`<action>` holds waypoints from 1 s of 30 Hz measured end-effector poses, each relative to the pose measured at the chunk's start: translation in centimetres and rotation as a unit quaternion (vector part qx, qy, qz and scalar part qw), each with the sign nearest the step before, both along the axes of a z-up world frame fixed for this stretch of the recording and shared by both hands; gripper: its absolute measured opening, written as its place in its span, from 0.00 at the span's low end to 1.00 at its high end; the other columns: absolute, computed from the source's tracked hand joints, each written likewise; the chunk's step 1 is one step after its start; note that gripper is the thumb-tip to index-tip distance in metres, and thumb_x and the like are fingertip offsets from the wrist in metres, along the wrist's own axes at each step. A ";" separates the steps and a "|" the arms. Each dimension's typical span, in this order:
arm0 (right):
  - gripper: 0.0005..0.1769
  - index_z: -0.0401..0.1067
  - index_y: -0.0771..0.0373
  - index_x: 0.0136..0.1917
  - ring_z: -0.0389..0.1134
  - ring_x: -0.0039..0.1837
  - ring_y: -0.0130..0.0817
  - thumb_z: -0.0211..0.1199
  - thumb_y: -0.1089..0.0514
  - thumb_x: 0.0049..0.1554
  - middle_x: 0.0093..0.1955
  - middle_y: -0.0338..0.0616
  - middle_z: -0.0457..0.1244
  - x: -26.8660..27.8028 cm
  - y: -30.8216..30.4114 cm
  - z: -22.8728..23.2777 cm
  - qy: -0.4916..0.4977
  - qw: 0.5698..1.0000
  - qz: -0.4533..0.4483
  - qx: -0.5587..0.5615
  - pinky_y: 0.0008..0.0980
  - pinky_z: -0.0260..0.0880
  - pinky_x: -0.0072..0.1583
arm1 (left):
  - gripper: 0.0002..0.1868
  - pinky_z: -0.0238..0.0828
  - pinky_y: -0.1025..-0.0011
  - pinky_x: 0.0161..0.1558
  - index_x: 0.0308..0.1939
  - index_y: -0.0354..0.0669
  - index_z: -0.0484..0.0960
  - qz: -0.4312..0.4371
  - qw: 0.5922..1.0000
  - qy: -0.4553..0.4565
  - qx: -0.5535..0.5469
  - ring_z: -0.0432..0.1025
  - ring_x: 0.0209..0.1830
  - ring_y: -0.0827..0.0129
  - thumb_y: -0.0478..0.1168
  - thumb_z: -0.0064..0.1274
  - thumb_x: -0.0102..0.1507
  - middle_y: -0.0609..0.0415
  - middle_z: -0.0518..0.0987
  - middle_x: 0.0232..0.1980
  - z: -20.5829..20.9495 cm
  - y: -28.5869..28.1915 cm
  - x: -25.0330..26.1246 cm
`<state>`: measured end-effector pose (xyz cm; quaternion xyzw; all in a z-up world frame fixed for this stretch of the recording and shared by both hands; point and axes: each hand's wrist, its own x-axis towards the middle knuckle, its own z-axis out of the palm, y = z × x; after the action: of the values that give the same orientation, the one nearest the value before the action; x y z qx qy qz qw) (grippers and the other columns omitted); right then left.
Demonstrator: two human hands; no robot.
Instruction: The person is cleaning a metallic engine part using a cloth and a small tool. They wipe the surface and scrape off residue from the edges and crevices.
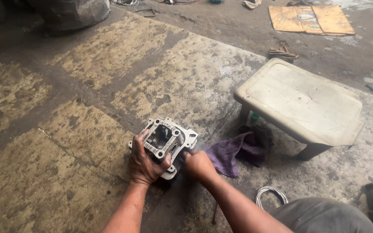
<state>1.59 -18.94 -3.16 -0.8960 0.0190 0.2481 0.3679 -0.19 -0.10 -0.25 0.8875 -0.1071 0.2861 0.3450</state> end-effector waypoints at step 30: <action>0.18 0.78 0.67 0.51 0.75 0.56 0.51 0.57 0.51 0.59 0.49 0.61 0.72 -2.8 1.8 2.7 -0.010 0.961 -0.232 0.147 0.45 0.71 0.59 | 0.50 0.73 0.53 0.55 0.66 0.35 0.60 0.011 1.000 0.011 0.015 0.71 0.56 0.47 0.60 0.60 0.49 0.38 0.70 0.55 0.0 0.3 0.2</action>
<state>-1.17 -17.14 -0.46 -0.8054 0.1855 0.1468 0.5434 0.02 0.21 -0.22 0.8969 -0.0978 0.2787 0.3293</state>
